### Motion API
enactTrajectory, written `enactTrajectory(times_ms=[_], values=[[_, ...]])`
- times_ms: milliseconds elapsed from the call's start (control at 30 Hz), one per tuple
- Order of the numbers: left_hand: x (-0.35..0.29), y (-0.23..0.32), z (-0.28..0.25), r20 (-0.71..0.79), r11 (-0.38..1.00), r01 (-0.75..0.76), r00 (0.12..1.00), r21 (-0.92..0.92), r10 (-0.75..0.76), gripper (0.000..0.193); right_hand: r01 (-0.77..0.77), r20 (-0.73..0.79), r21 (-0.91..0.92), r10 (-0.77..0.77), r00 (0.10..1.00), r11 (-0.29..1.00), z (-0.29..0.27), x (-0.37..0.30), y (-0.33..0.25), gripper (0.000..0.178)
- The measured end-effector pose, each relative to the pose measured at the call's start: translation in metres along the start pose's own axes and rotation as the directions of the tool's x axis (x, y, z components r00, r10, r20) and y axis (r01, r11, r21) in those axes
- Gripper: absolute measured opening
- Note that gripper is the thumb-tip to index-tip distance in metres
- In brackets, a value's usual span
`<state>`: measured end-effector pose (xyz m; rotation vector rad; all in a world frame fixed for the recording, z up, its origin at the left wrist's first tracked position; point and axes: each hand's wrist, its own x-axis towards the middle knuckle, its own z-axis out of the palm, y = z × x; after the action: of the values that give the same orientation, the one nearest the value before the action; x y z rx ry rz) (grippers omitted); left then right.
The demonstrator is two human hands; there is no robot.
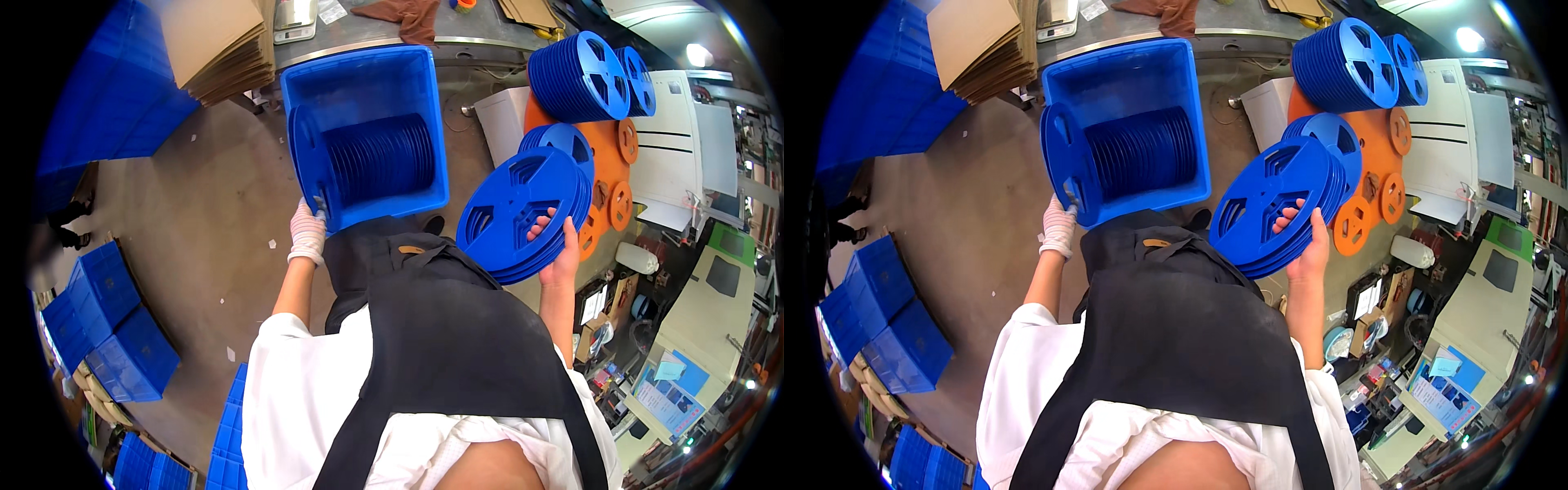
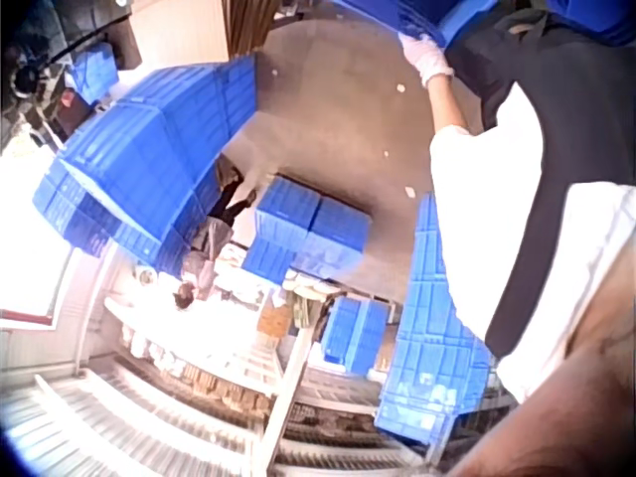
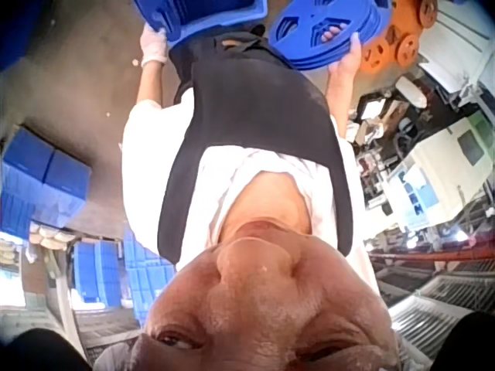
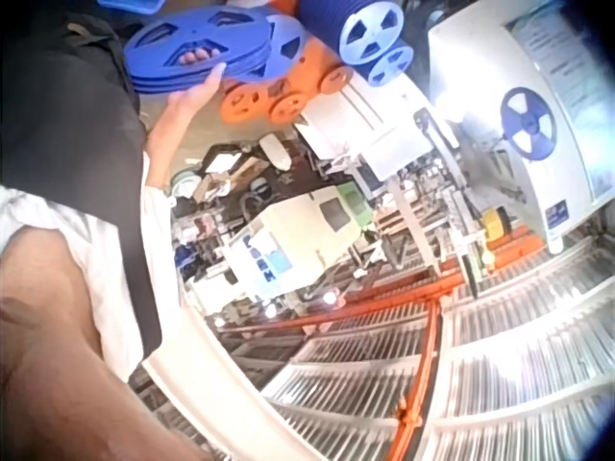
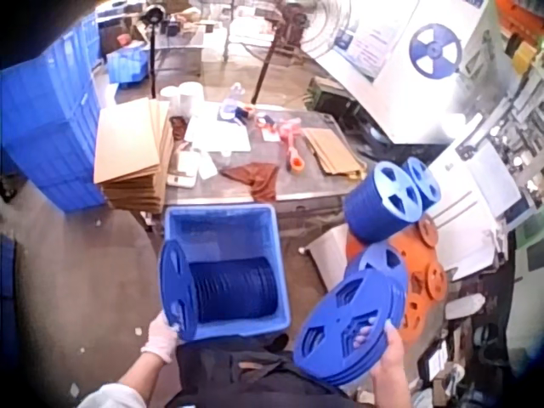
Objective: The person repeatedly picks up blue plastic spools from a table and stacks them into a blue plastic bin. The person wears gloves and handles the spools one by one, placing them vertically into the container. The task continues for the duration of the clip, filling the bin with the spools.
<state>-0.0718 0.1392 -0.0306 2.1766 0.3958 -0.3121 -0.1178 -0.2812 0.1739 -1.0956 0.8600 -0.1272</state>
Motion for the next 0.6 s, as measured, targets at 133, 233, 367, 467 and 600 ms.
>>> enactTrajectory(times_ms=[133,233,367,467,600], values=[[0.012,-0.015,0.025,-0.115,0.959,0.104,0.99,0.263,-0.076,0.036,0.042,0.058,-0.023,-0.04,0.998,0.999,0.006,-0.007,0.003,0.037],[0.018,-0.003,0.052,0.044,0.909,0.157,0.981,0.387,-0.189,0.077,0.056,0.174,0.12,-0.076,0.982,0.991,0.008,-0.007,0.001,0.041],[0.019,0.034,0.054,0.114,0.947,-0.188,0.98,0.262,0.163,0.091,-0.004,0.418,0.367,-0.161,0.894,0.93,-0.001,-0.01,-0.022,0.051],[0.015,0.089,0.046,0.079,0.777,-0.619,0.786,0.119,0.614,0.084,-0.048,0.491,0.502,-0.239,0.837,0.864,-0.013,-0.013,-0.036,0.055],[-0.003,0.168,0.007,0.303,0.237,-0.966,0.258,0.106,0.917,0.075,-0.246,0.58,0.687,-0.312,0.752,0.684,-0.02,-0.011,-0.032,0.044]])
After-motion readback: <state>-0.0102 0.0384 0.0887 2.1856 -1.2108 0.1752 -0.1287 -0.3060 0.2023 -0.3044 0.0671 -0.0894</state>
